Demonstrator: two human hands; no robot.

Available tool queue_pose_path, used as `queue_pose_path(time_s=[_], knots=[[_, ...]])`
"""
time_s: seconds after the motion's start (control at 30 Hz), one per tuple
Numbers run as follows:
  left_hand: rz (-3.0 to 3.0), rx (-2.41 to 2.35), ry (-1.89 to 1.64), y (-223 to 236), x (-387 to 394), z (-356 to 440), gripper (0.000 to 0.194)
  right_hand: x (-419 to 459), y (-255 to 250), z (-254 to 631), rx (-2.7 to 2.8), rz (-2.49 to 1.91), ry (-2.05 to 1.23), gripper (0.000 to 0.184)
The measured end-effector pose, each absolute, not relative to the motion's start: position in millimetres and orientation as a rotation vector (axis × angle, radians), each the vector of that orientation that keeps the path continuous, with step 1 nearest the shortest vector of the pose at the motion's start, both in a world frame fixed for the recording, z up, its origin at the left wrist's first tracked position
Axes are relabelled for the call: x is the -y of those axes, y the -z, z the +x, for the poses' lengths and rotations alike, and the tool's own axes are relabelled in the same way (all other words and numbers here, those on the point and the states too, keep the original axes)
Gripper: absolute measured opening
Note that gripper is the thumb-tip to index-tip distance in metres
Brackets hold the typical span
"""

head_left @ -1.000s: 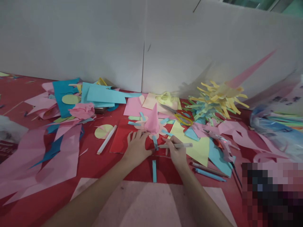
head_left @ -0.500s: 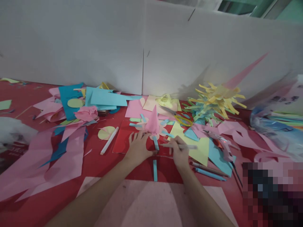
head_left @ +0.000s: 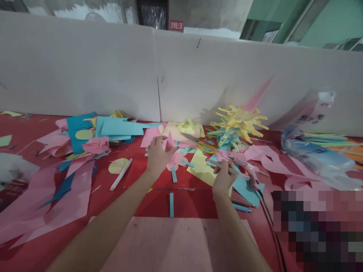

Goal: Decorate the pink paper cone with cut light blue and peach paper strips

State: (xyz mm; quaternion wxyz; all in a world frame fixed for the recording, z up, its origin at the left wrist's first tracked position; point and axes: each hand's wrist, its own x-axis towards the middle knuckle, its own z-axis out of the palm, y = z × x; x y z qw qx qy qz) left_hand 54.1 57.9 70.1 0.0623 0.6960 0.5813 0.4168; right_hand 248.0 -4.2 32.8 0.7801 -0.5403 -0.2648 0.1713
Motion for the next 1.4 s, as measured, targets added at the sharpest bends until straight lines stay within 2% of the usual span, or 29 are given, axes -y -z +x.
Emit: queue_pose_path(time_s=[0.17, 0.33, 0.47, 0.57, 0.63, 0.67, 0.73, 0.8, 0.83, 0.97, 1.13, 1.4], knots=[[2.123, -1.72, -1.148, -76.7, -69.5, 60.8, 0.028, 3.5, -29.2, 251.6, 0.533, -1.144, -0.415, 0.025], [1.954, -1.517, -1.316, -103.5, -79.4, 44.0, 0.026, 1.8, -27.2, 253.7, 0.536, -1.145, -0.406, 0.022], [1.946, -1.305, -1.241, -106.1, -83.3, 36.2, 0.037, 0.7, -26.7, 255.2, 0.519, -1.14, -0.39, 0.022], [1.948, -1.25, -1.095, -90.3, -77.3, 32.2, 0.052, 2.7, -29.0, 252.6, 0.533, -1.108, -0.385, 0.024], [1.972, -1.306, -1.116, -78.6, -67.0, 27.0, 0.057, 5.5, -31.5, 247.1, 0.571, -1.099, -0.404, 0.026], [1.979, -1.378, -1.173, -73.6, -60.3, 23.4, 0.056, 7.2, -32.8, 243.0, 0.599, -1.109, -0.417, 0.026], [1.954, -1.559, -1.314, -65.6, -45.3, 15.8, 0.041, 10.7, -35.3, 232.3, 0.685, -1.158, -0.454, 0.027], [2.032, -1.64, -1.279, -58.6, -31.1, 9.8, 0.023, 13.5, -37.5, 219.1, 0.812, -1.221, -0.505, 0.028], [2.111, -1.623, -1.196, -54.9, -25.3, 8.3, 0.02, 14.3, -38.3, 212.2, 0.885, -1.246, -0.536, 0.029], [2.284, -1.467, -0.917, -38.9, -12.8, 11.3, 0.016, 12.7, -38.3, 189.4, 1.151, -1.274, -0.687, 0.031], [2.3, -1.505, -0.726, -27.1, -9.3, 17.0, 0.018, 6.2, -30.0, 181.7, 1.337, -1.291, -0.822, 0.03], [2.304, -1.536, -0.699, -24.6, -9.7, 15.9, 0.017, 3.6, -24.3, 183.1, 1.33, -1.386, -0.8, 0.031]])
